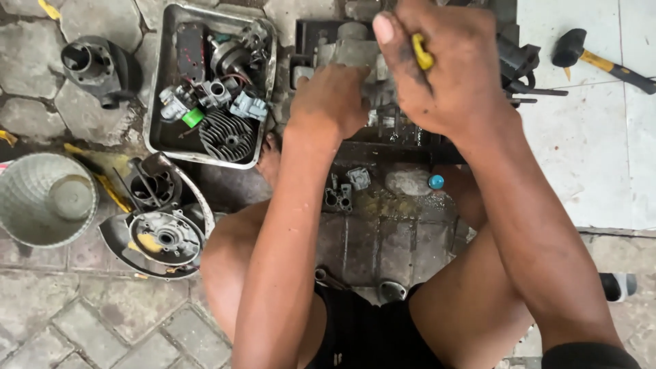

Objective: The person sits on the floor and uses a yellow-handled brush to scrub and clean a piece of machinery clamped in a vise. The person repeatedly scrubs various parts of the metal assembly, occasionally adjusting the object's position.

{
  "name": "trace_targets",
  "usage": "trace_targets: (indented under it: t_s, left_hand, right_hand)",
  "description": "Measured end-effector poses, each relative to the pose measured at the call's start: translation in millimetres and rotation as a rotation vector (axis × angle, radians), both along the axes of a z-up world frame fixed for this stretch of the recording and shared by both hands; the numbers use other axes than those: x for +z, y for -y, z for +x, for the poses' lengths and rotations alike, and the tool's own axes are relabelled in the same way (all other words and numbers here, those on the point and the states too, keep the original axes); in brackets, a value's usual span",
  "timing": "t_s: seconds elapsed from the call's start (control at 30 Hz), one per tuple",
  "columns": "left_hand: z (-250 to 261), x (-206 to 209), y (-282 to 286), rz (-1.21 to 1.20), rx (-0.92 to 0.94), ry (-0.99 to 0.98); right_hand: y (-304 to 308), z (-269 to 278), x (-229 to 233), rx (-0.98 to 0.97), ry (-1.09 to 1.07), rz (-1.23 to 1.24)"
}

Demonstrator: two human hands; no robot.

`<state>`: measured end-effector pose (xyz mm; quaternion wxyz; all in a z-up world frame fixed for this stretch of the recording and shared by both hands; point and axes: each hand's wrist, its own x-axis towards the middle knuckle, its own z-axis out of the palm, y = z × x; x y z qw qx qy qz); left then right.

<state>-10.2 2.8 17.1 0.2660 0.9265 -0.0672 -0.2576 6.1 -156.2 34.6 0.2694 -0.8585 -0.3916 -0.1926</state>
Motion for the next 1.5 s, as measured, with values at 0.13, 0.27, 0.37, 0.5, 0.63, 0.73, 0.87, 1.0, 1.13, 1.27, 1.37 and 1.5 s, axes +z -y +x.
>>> trace_targets:
  t_s: [0.13, 0.27, 0.37, 0.5, 0.63, 0.73, 0.87, 1.0, 1.13, 1.27, 1.37, 1.5]
  left_hand:
    - [-5.0, 20.8, 0.7, 0.056, -0.018, -0.132]
    - [2.1, -2.2, 0.5, -0.012, -0.034, -0.004]
    - [-0.4, 0.4, -2.4, -0.011, 0.008, -0.036]
    - [4.0, 4.9, 2.8, -0.019, 0.043, -0.121]
    - [-21.7, -0.3, -4.3, -0.007, 0.015, -0.122]
    - [-13.1, 3.1, 0.6, 0.032, 0.005, -0.117]
    - [-2.3, 3.7, 4.2, 0.055, -0.022, -0.113]
    - [1.7, 2.0, 0.6, 0.068, -0.025, -0.099]
    - [-3.3, -7.3, 3.8, 0.093, -0.071, -0.132]
    - [0.9, -3.0, 8.8, 0.116, -0.082, -0.107]
    - [-1.2, -9.8, 7.2, 0.125, -0.078, -0.116]
    - [5.4, -25.9, 5.4, 0.114, 0.007, -0.173]
  right_hand:
    - [-6.6, 9.4, -20.3, -0.066, 0.131, -0.253]
    - [-20.2, -21.8, 16.3, -0.021, 0.279, -0.091]
    - [-24.8, -15.3, -3.8, -0.124, 0.367, -0.093]
    - [-42.5, -20.2, -1.9, -0.136, 0.359, -0.281]
    - [-44.8, -42.2, 27.9, -0.039, 0.376, -0.206]
    - [-61.6, -34.3, 16.1, -0.004, 0.465, -0.208]
    - [-60.6, -34.8, -1.3, -0.078, 0.181, -0.360]
    - [-44.7, -42.9, 22.9, -0.032, 0.266, -0.170]
    - [-27.8, -40.1, 27.5, 0.061, 0.306, 0.000]
    - [-22.6, -28.2, 35.4, 0.027, 0.060, -0.022]
    - [-13.2, -22.0, 33.9, 0.035, -0.020, 0.051]
    - [-12.4, -34.3, 26.1, 0.029, 0.067, -0.104]
